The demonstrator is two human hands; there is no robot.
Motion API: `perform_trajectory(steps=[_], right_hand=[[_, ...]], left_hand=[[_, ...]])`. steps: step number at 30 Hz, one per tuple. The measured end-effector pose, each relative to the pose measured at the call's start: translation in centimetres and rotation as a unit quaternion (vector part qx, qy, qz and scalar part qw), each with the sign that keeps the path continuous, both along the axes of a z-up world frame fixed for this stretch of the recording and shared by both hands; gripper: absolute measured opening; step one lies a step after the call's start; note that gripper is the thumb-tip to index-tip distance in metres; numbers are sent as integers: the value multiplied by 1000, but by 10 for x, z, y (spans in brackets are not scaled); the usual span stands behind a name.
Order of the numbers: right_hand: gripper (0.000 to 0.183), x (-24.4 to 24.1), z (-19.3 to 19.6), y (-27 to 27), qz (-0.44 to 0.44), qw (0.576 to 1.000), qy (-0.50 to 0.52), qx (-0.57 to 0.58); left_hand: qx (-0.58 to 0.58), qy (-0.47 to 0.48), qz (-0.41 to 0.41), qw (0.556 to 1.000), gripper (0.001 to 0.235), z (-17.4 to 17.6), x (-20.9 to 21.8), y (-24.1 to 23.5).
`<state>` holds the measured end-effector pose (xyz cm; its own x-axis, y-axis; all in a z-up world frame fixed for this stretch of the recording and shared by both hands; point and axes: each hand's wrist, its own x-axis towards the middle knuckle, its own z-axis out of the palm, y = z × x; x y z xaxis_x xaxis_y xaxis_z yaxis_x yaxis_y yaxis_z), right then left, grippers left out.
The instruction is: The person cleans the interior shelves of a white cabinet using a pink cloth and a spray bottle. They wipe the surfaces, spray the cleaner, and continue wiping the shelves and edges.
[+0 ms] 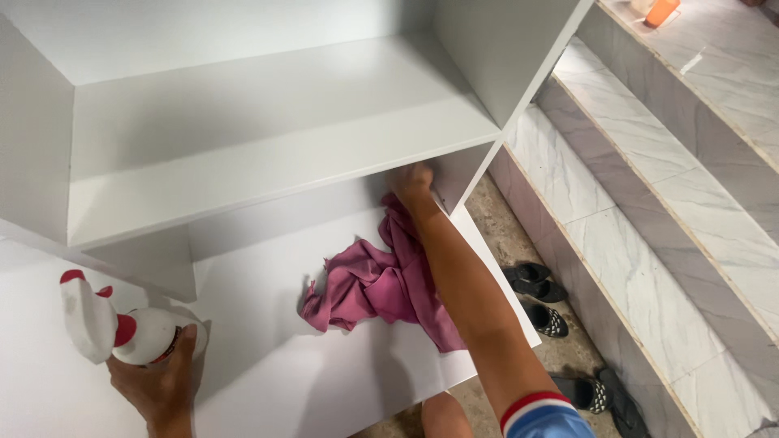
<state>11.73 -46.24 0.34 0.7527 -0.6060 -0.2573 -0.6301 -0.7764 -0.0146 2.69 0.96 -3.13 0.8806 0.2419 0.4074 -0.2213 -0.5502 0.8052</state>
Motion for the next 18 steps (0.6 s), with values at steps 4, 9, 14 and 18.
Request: perform_trajectory(steps=[4, 9, 14, 18], right_hand=[[28, -7, -2, 0, 101, 985, 121, -66], [50, 17, 0, -12, 81, 992, 95, -18], [53, 15, -2, -7, 62, 997, 21, -27], [31, -16, -10, 6, 45, 993, 86, -67]], left_hand=[[-22, 6, -21, 1000, 76, 11, -7, -5], [-42, 20, -7, 999, 76, 18, -9, -11], [5, 1, 22, 1000, 78, 10, 1, -1], [-37, 2, -23, 999, 81, 22, -16, -4]])
